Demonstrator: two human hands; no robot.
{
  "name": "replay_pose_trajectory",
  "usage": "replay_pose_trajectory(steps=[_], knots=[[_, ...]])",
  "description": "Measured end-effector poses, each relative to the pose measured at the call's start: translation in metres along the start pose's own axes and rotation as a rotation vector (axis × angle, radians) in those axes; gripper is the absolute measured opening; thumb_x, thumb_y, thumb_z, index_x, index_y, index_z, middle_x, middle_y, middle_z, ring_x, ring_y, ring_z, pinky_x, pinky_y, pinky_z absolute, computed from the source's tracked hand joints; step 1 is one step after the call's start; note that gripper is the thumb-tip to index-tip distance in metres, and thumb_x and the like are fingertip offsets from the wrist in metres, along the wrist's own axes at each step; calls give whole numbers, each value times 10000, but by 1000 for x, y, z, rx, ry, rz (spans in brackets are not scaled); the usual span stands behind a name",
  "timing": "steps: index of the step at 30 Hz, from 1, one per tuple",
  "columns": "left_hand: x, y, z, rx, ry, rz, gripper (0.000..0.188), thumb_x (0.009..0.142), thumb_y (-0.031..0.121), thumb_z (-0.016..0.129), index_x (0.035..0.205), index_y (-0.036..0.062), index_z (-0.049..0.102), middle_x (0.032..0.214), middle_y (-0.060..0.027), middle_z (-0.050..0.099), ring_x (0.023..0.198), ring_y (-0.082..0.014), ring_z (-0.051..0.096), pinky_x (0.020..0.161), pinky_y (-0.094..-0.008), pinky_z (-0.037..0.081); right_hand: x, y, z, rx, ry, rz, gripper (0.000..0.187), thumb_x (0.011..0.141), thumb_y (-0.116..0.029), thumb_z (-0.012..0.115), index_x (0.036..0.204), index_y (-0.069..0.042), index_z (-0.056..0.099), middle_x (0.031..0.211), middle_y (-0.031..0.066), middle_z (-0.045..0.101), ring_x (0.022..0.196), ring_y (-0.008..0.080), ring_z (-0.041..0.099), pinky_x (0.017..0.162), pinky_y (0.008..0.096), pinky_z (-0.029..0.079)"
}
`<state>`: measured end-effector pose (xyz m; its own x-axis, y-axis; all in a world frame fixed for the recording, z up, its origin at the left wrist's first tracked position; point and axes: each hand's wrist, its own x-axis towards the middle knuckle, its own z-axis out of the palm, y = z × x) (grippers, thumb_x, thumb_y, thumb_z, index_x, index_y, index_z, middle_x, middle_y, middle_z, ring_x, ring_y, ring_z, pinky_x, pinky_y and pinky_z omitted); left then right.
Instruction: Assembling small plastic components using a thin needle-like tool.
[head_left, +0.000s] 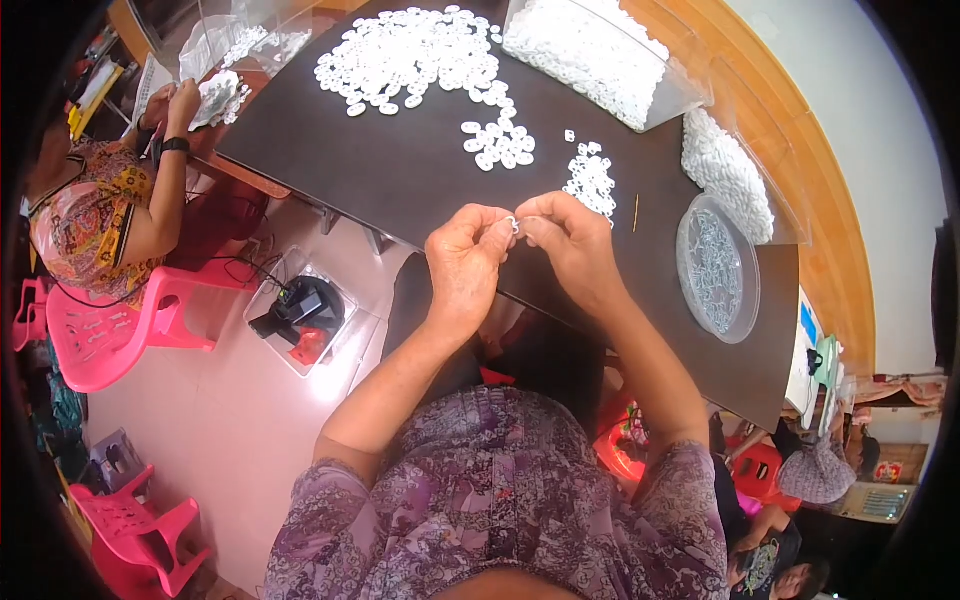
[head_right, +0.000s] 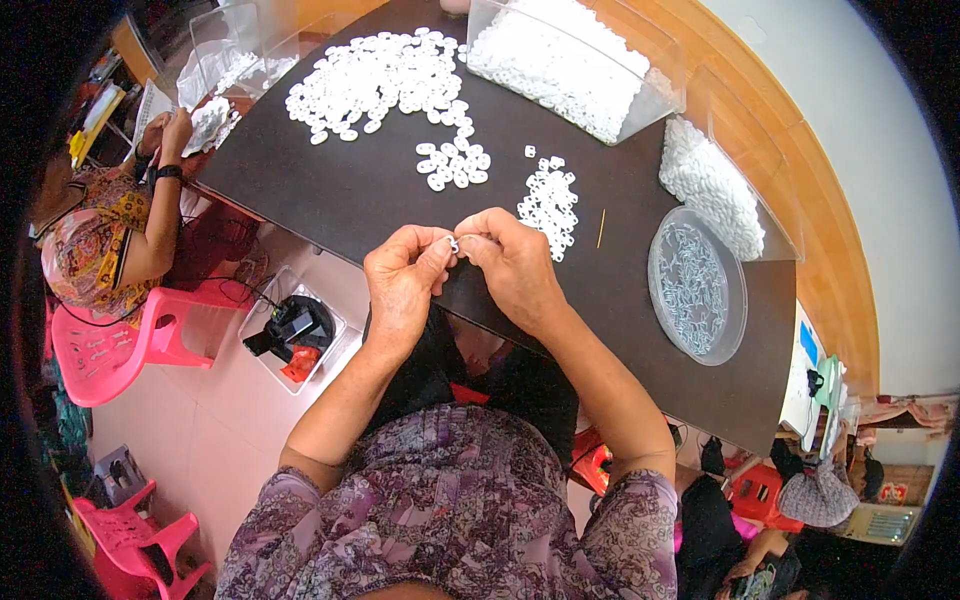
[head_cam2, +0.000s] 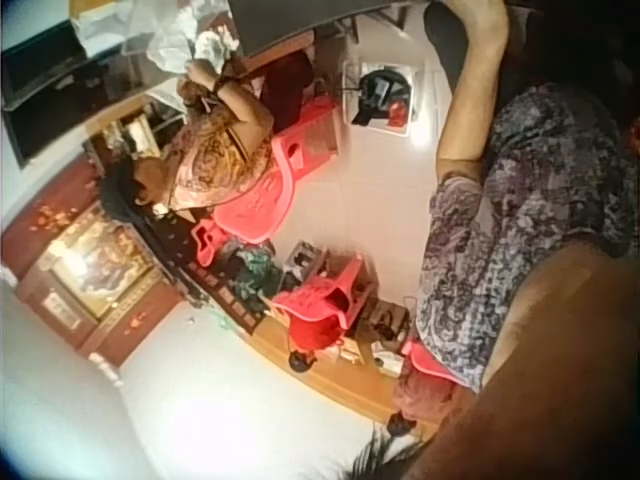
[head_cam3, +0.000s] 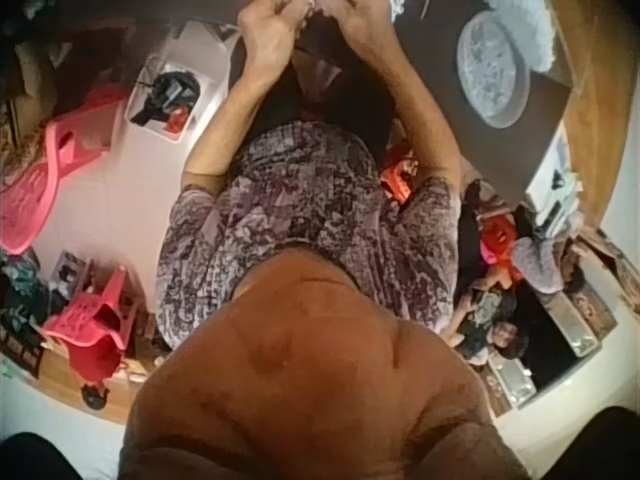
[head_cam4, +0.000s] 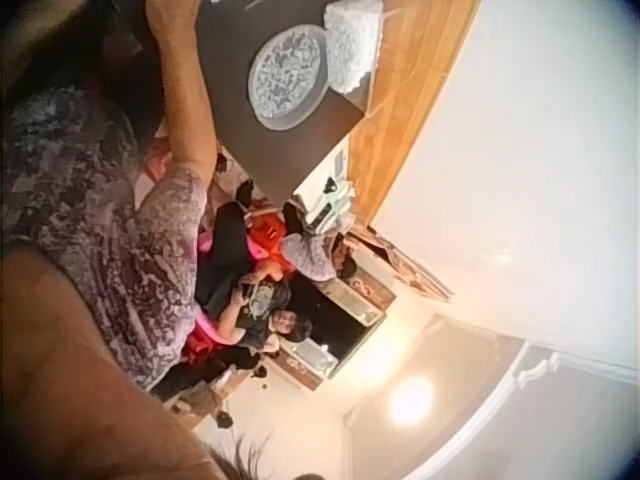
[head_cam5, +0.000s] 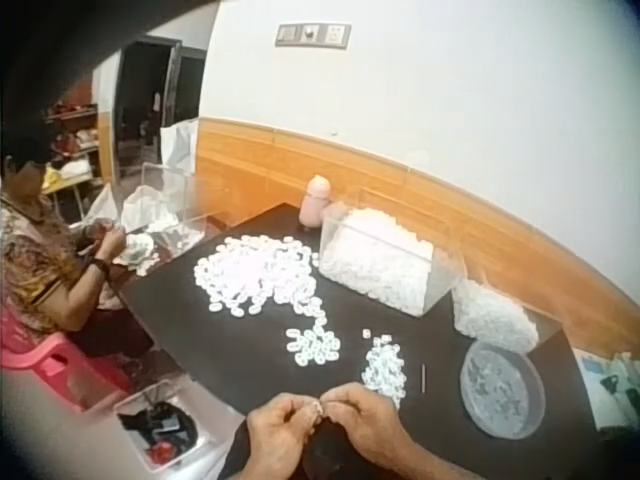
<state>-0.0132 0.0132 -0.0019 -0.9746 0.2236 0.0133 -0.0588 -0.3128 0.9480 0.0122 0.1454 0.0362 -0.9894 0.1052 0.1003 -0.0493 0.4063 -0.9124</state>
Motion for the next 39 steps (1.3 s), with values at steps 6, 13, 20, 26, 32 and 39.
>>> replay_pose_trajectory(steps=[6,13,20,26,32,39], knots=[[0,-2,0,39,5,40,80,872,53,578,871,-14,623,722,-3,590,572,-40,473,488,-176,381,1,3,2,20,13,15,100,851,-44,566,905,31,605,796,50,637,722,84,578,674,237,477],[-1,-7,2,24,29,89,67,875,36,567,855,-13,609,712,2,575,572,-44,475,487,-180,387,0,12,13,-70,119,-132,52,819,-39,578,809,11,579,709,81,605,658,135,593,587,271,470],[-3,-9,2,-6,62,101,58,876,23,559,860,-9,604,717,5,571,575,-47,476,492,-183,396,3,18,22,-193,190,-374,50,779,-7,583,759,-13,537,672,107,535,617,265,531,546,354,423],[-3,-7,3,-52,81,74,62,873,15,553,832,-2,597,681,5,562,562,-32,460,473,-182,375,4,12,20,-254,192,-418,59,784,-13,588,748,-21,542,689,100,540,636,265,529,565,359,425],[0,0,1,-117,44,-8,71,876,40,569,865,-21,603,724,-28,583,569,-61,480,483,-189,390,2,13,1,-262,60,-330,83,854,-27,542,883,9,611,791,71,601,739,146,589,680,259,464],[0,-3,0,-111,56,-14,58,870,40,574,857,-7,607,694,0,580,557,-30,475,470,-173,391,4,10,4,-68,73,-178,51,826,-35,594,860,2,593,757,66,604,681,116,579,597,261,454]])
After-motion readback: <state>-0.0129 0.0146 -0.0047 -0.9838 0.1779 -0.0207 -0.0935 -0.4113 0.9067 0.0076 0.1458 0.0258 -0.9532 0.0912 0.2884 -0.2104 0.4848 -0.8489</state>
